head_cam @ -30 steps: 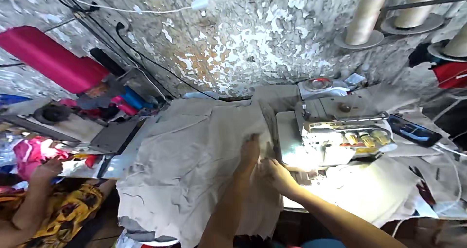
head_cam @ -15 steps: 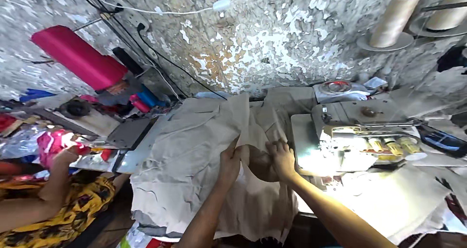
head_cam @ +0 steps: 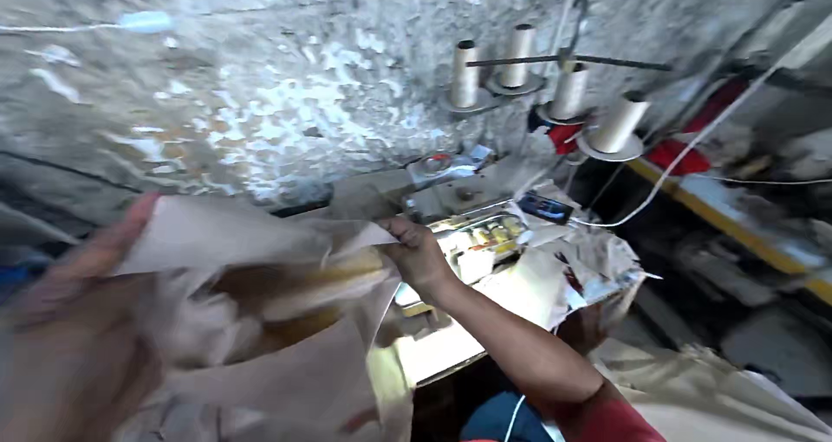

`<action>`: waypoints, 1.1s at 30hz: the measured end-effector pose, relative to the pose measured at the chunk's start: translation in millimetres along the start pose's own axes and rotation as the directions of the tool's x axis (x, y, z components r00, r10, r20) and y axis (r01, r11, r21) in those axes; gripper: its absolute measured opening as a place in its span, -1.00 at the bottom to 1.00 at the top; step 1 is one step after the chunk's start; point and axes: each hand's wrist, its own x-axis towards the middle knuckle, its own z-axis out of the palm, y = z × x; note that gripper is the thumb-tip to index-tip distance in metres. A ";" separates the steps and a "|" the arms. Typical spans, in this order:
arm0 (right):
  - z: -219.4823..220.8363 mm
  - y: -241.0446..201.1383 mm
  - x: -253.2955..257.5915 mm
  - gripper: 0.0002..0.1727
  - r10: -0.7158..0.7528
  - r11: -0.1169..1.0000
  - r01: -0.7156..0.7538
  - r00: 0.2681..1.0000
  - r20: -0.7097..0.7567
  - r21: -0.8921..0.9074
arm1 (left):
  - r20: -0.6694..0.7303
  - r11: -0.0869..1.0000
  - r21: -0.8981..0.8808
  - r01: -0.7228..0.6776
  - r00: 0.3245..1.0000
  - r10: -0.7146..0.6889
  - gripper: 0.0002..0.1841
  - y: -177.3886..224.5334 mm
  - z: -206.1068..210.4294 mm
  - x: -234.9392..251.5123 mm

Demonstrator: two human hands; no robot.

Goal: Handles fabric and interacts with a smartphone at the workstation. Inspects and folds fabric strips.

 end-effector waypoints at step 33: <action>-6.8 114.9 -92.7 -0.80 0.258 0.940 -0.264 0.964 0.056 0.216 | -0.306 0.915 0.158 0.371 0.899 -0.312 -0.83 -56.1 70.5 -120.6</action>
